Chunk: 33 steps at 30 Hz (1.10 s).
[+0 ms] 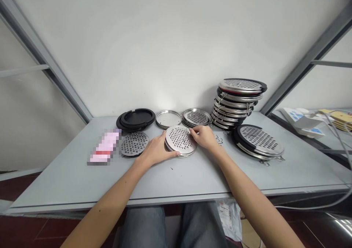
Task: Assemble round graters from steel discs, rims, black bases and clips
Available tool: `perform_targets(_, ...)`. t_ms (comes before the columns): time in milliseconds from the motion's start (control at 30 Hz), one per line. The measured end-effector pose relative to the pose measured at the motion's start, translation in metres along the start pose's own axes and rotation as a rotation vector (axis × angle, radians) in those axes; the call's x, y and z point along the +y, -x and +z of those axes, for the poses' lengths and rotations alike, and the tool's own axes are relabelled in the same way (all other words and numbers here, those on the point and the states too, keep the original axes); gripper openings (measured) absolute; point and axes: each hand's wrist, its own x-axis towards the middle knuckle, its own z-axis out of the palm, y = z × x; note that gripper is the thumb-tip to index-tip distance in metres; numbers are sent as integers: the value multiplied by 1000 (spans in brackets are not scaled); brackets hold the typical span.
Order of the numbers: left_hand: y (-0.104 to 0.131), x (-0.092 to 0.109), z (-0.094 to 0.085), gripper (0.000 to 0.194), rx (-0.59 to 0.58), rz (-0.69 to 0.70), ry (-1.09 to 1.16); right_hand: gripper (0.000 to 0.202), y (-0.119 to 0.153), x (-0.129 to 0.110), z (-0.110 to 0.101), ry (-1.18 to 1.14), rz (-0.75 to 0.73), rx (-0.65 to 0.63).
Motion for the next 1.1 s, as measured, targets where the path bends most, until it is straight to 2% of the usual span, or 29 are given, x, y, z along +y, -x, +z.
perform_targets(167,0,-2,5,80,1,51,108,42,-1,0,-3,20,42,7)
perform_targets(300,-1,-5,7,82,13,84,110,43,0,-1,-3,20,48,25)
perform_targets(500,-1,-6,0,83,14,34,48,41,1,-1,-3,-32,28,92)
perform_targets(733,0,-5,-1,84,9,17,-42,40,1,-3,-1,-19,19,39)
perform_targets(1100,-2,-7,2,82,19,114,-28,41,1,-5,-1,9,7,5)
